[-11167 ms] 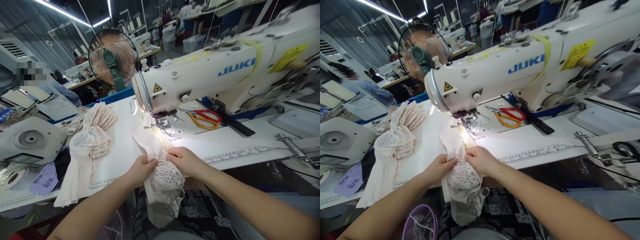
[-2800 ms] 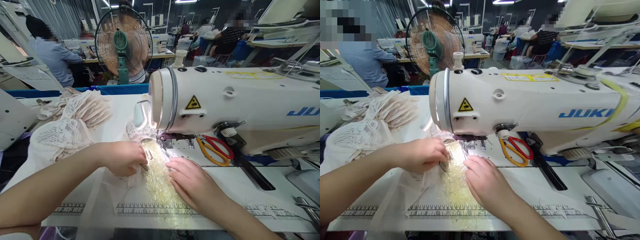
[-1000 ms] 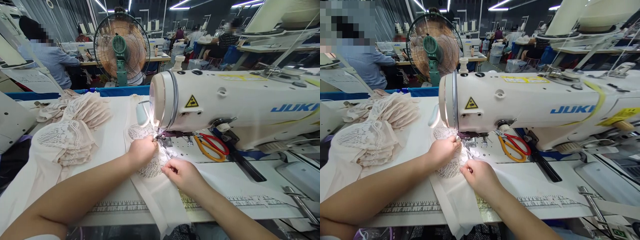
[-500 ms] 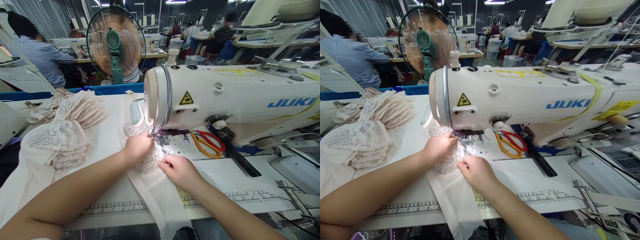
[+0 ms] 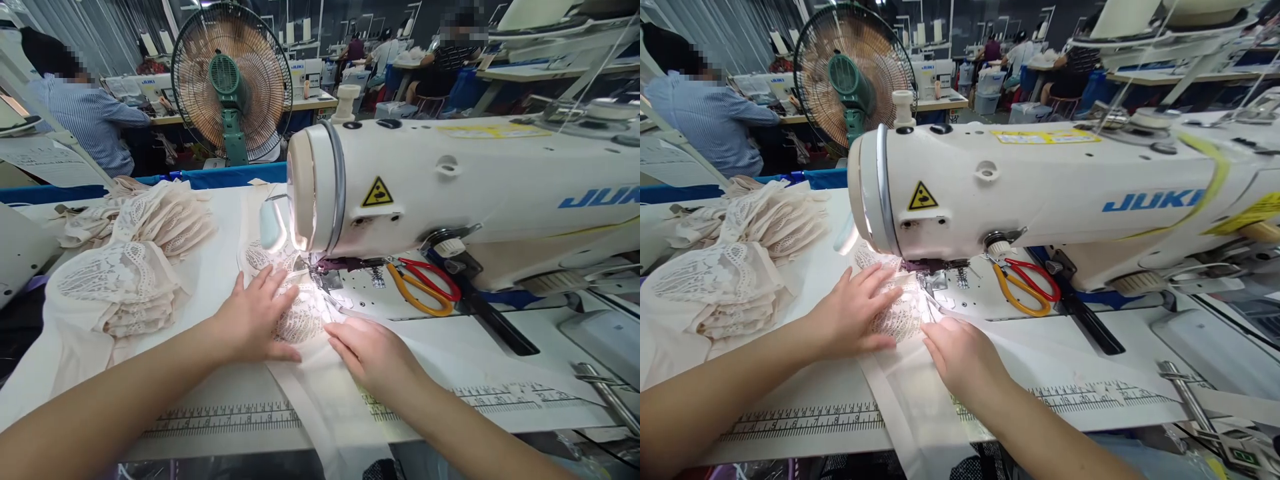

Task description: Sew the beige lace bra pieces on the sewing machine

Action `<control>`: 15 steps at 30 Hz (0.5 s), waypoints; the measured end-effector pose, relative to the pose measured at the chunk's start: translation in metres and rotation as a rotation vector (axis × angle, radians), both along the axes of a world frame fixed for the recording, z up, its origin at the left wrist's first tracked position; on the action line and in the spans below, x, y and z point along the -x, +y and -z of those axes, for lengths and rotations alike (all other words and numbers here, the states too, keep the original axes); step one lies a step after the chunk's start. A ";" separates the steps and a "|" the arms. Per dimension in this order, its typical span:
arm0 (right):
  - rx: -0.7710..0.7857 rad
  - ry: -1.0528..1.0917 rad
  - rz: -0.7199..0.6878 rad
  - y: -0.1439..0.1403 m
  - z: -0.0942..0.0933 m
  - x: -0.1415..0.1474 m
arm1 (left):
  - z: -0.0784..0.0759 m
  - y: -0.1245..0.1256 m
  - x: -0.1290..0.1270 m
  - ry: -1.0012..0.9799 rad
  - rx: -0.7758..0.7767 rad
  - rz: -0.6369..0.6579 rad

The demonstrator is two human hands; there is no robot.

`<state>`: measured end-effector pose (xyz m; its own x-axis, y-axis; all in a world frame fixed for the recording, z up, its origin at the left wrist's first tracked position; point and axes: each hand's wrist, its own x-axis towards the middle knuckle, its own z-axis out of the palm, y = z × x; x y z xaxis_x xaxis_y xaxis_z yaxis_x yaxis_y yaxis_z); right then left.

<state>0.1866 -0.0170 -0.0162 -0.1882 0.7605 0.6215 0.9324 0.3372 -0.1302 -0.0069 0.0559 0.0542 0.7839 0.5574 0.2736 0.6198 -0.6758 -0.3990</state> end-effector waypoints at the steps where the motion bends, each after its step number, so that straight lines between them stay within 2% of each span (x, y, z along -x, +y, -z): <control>1: -0.023 -0.029 0.006 0.000 0.002 0.000 | -0.001 -0.004 0.002 0.025 0.072 -0.051; 4: -0.089 -0.114 0.033 0.002 0.004 -0.001 | -0.005 -0.009 0.001 0.043 0.214 -0.147; 8: -0.101 -0.186 0.094 0.003 0.001 -0.002 | -0.005 -0.001 -0.003 -0.010 0.215 -0.134; 15: 0.143 -0.270 0.240 0.007 -0.017 0.002 | -0.010 0.018 -0.002 -0.039 0.191 -0.123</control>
